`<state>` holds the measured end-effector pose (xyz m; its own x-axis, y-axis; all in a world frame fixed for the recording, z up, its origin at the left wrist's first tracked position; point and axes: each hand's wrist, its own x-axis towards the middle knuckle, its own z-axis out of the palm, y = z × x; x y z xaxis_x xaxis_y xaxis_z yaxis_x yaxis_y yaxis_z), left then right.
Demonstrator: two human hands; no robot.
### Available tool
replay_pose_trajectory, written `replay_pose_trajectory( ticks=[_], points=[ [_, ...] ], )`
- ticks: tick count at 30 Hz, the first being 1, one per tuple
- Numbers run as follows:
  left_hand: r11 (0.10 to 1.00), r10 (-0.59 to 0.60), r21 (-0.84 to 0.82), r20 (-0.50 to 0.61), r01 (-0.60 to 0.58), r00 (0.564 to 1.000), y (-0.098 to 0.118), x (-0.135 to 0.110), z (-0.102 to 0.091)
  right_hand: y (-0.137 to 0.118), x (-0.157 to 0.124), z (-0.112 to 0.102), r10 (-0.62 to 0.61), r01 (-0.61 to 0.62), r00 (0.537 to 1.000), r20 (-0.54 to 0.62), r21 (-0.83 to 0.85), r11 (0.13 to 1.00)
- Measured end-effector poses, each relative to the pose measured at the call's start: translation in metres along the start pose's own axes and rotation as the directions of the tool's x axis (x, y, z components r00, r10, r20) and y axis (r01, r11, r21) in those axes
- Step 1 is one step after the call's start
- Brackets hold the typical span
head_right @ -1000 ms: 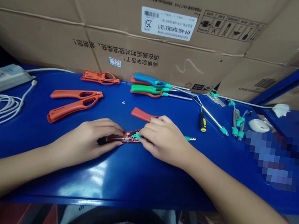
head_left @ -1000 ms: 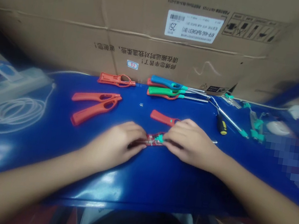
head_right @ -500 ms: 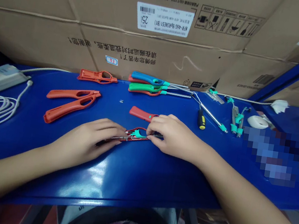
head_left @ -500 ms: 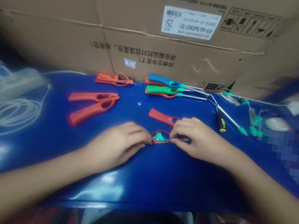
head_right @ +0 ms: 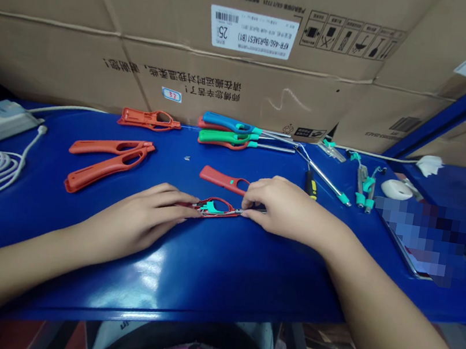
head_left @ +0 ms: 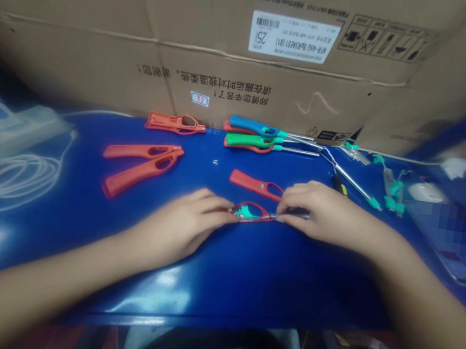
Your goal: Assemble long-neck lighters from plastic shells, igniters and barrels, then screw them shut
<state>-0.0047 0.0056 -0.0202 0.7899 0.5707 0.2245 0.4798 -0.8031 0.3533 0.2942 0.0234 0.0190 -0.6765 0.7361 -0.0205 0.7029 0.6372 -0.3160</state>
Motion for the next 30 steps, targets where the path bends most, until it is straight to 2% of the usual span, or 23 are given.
replay_pose_trajectory(
  ticks=[4,10,17,21,26,28,30],
  points=[
    [0.999,0.019,-0.031,-0.019,-0.02,1.0,-0.004,0.001,0.0,-0.001,0.002,0.003,0.002,-0.002,1.0,0.025,-0.004,1.0],
    [0.995,0.058,-0.075,-0.039,-0.061,0.998,-0.01,0.002,0.001,-0.009,0.001,0.005,-0.036,0.04,0.999,0.028,-0.122,0.992],
    [0.996,0.048,-0.067,-0.035,-0.05,0.998,-0.009,0.004,0.0,-0.015,-0.001,0.007,-0.051,0.066,0.996,0.08,-0.195,0.979],
    [0.996,0.048,-0.068,-0.034,-0.05,0.998,-0.009,0.003,0.0,-0.026,0.001,0.005,-0.067,0.104,0.989,0.129,-0.306,0.946],
    [0.996,0.048,-0.069,-0.041,-0.051,0.998,-0.01,0.003,-0.002,-0.041,0.005,0.005,0.003,0.092,0.976,0.217,-0.423,0.902],
    [0.996,0.054,-0.073,-0.041,-0.057,0.998,-0.01,0.004,-0.003,-0.042,0.003,0.005,0.039,0.059,0.977,0.208,-0.445,0.894],
    [0.995,0.056,-0.082,-0.04,-0.059,0.998,-0.01,0.005,-0.003,-0.038,0.0,0.004,0.041,0.026,0.986,0.161,-0.394,0.919]
  ],
)
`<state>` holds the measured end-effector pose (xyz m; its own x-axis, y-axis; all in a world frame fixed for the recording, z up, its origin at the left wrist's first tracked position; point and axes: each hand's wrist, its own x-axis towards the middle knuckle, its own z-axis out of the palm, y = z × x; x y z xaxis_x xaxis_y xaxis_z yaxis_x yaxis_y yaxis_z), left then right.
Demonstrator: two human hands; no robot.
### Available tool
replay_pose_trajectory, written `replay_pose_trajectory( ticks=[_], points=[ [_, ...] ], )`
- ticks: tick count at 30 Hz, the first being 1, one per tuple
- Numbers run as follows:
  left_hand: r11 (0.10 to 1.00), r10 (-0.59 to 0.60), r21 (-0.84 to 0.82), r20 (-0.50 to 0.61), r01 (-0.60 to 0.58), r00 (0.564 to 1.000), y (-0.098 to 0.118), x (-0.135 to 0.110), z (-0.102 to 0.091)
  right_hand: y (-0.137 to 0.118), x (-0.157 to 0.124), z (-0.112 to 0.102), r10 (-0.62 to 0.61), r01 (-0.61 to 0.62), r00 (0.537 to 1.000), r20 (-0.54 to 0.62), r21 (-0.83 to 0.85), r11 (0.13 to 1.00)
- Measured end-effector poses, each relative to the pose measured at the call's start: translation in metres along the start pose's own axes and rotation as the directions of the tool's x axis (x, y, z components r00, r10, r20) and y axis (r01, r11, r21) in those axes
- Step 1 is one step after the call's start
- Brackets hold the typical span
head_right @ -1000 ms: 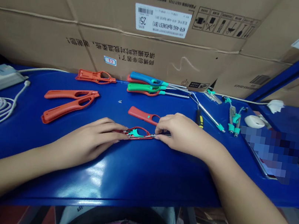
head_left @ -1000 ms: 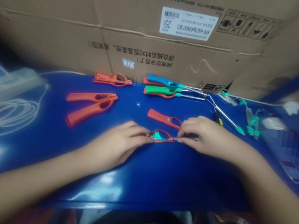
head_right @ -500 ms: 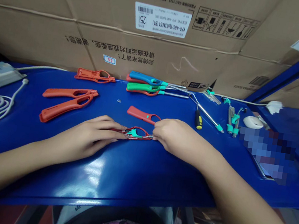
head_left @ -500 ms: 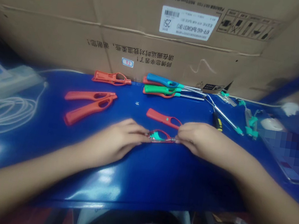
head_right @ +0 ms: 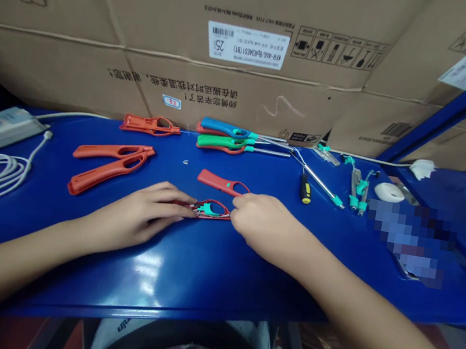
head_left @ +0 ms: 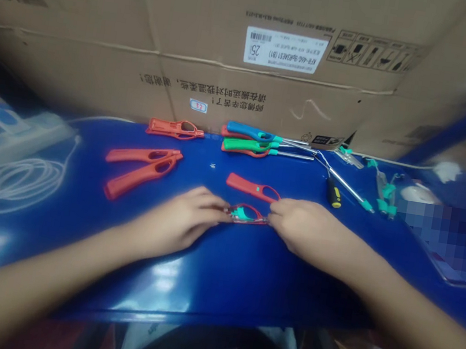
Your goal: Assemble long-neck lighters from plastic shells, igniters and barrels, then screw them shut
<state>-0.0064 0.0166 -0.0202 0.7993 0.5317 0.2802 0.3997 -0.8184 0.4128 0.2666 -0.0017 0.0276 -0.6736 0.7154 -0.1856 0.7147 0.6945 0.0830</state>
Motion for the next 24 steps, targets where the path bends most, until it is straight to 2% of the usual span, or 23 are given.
replay_pose_trajectory(
  ticks=[3,5,7,11,15,20,24],
  points=[
    [0.999,-0.005,-0.045,-0.022,0.004,1.0,0.0,0.001,0.002,0.012,-0.004,0.002,0.085,-0.064,0.986,-0.143,0.145,0.987],
    [0.996,-0.017,-0.087,-0.038,0.014,0.999,0.001,0.002,0.004,0.019,-0.003,0.003,0.183,-0.144,0.951,-0.248,0.165,0.976],
    [0.993,-0.047,-0.112,-0.042,0.042,0.998,0.003,0.002,0.006,0.024,-0.001,0.006,0.231,-0.189,0.924,-0.306,0.162,0.969],
    [0.989,-0.11,-0.105,-0.039,0.105,0.993,0.006,0.002,0.003,0.03,0.007,0.017,0.278,-0.24,0.922,-0.271,0.166,0.956],
    [0.992,-0.12,-0.044,-0.09,0.117,0.989,0.007,0.002,-0.004,0.037,0.014,0.031,0.271,-0.197,0.936,-0.226,0.304,0.932],
    [0.989,-0.096,0.096,-0.171,0.114,0.981,0.003,0.001,-0.011,0.037,0.017,0.04,0.266,-0.115,0.919,-0.292,0.449,0.886],
    [0.974,-0.102,0.184,-0.179,0.135,0.979,0.001,0.002,-0.012,0.031,0.017,0.039,0.292,-0.113,0.903,-0.316,0.481,0.869]
  ],
)
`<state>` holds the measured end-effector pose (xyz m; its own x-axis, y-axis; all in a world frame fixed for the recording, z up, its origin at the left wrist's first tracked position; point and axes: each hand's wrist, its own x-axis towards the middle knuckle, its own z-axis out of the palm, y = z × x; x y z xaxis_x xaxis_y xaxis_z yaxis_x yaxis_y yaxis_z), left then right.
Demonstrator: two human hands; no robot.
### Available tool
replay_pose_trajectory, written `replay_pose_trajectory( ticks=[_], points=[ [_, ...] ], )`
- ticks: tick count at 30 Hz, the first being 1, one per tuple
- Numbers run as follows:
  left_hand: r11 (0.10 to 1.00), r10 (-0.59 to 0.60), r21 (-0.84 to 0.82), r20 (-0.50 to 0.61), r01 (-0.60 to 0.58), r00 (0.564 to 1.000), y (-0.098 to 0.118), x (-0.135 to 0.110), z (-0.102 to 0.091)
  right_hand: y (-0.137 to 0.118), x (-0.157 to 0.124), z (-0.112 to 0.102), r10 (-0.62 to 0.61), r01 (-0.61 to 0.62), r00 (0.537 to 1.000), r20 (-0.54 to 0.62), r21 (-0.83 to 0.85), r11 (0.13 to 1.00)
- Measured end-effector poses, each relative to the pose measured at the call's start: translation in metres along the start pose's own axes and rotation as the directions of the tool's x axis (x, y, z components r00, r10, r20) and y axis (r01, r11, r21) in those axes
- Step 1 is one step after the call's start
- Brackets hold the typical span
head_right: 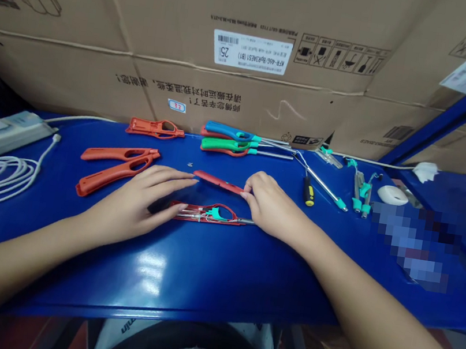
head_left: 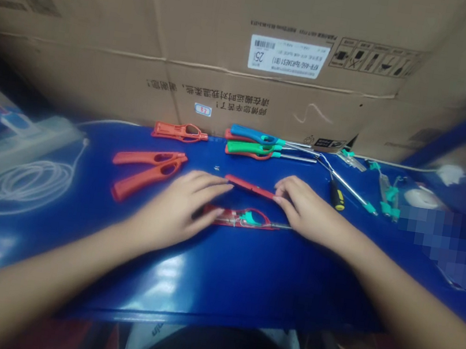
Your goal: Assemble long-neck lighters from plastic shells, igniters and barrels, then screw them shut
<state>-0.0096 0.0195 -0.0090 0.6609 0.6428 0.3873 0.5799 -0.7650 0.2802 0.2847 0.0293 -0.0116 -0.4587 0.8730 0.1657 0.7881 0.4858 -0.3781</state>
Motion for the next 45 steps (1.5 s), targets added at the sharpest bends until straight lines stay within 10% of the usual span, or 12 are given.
replay_pose_trajectory(
  ticks=[10,45],
  points=[
    [0.996,0.0,0.084,-0.094,0.008,0.996,0.0,0.0,-0.002,-0.026,-0.001,-0.004,-0.12,0.125,0.991,-0.062,0.089,0.988],
    [0.996,0.032,-0.093,0.156,-0.017,0.987,0.001,-0.004,0.002,-0.021,0.0,0.006,-0.293,0.296,0.945,0.143,0.004,0.955]
  ],
)
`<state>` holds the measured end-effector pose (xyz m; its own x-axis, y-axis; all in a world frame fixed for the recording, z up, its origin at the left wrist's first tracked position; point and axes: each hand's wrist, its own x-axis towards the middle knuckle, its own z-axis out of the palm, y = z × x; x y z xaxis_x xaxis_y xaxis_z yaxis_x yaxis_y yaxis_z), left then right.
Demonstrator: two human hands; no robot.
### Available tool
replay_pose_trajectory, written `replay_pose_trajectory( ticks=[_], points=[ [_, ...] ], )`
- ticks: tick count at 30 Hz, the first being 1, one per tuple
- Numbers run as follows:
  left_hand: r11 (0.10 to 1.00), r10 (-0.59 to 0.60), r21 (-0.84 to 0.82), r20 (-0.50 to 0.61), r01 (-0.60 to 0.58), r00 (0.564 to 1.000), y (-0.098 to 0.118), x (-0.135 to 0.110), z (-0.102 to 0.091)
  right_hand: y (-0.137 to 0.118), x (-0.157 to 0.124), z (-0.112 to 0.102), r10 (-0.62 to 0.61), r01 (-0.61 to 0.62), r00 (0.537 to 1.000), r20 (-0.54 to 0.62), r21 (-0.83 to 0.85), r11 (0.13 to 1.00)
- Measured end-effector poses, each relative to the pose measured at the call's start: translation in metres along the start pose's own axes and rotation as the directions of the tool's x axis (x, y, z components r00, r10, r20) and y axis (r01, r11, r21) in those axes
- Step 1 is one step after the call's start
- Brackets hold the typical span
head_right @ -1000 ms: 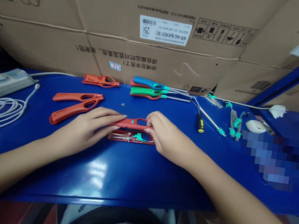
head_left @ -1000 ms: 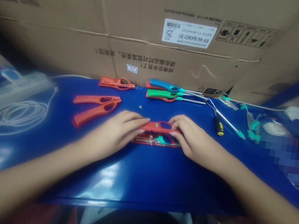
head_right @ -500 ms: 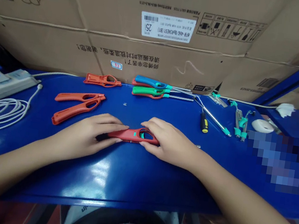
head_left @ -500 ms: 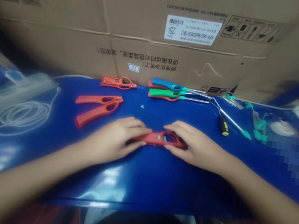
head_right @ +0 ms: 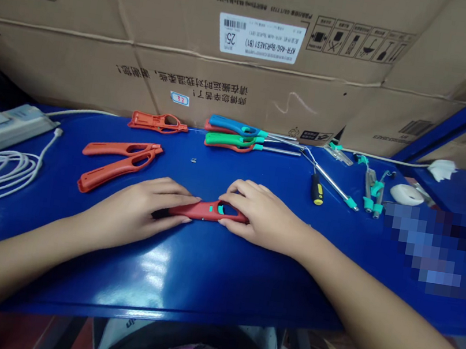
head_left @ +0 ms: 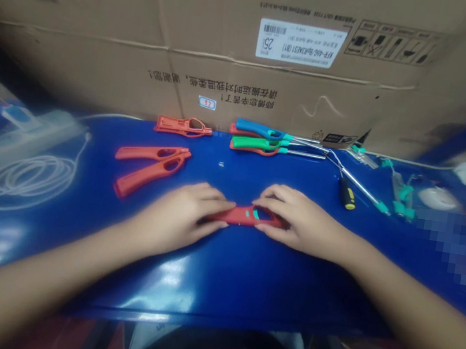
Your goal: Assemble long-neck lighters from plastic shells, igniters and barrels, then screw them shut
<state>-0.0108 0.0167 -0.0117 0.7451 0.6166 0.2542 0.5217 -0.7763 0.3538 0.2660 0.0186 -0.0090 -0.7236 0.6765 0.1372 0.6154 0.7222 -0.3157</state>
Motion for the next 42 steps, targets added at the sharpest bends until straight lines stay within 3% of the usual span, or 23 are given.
replay_pose_trajectory(
  ticks=[11,20,33,42],
  points=[
    [1.0,-0.006,-0.027,-0.009,0.006,1.0,-0.0033,0.0001,0.0027,-0.0028,-0.002,-0.0017,0.028,-0.029,0.999,0.023,0.042,0.999],
    [1.0,0.003,-0.014,-0.007,-0.003,1.0,-0.0017,-0.0008,0.0025,-0.0054,-0.0029,-0.0033,0.016,-0.016,1.0,0.009,-0.026,1.0],
    [1.0,-0.007,0.03,0.015,0.007,1.0,-0.0009,0.0004,0.0032,-0.005,-0.0015,0.0014,0.073,-0.073,0.997,0.011,0.12,0.99],
    [0.999,-0.001,0.037,0.007,0.001,1.0,0.0003,0.0,0.0035,-0.009,-0.0032,-0.0016,0.068,-0.068,0.998,-0.003,-0.005,0.998]
  ],
)
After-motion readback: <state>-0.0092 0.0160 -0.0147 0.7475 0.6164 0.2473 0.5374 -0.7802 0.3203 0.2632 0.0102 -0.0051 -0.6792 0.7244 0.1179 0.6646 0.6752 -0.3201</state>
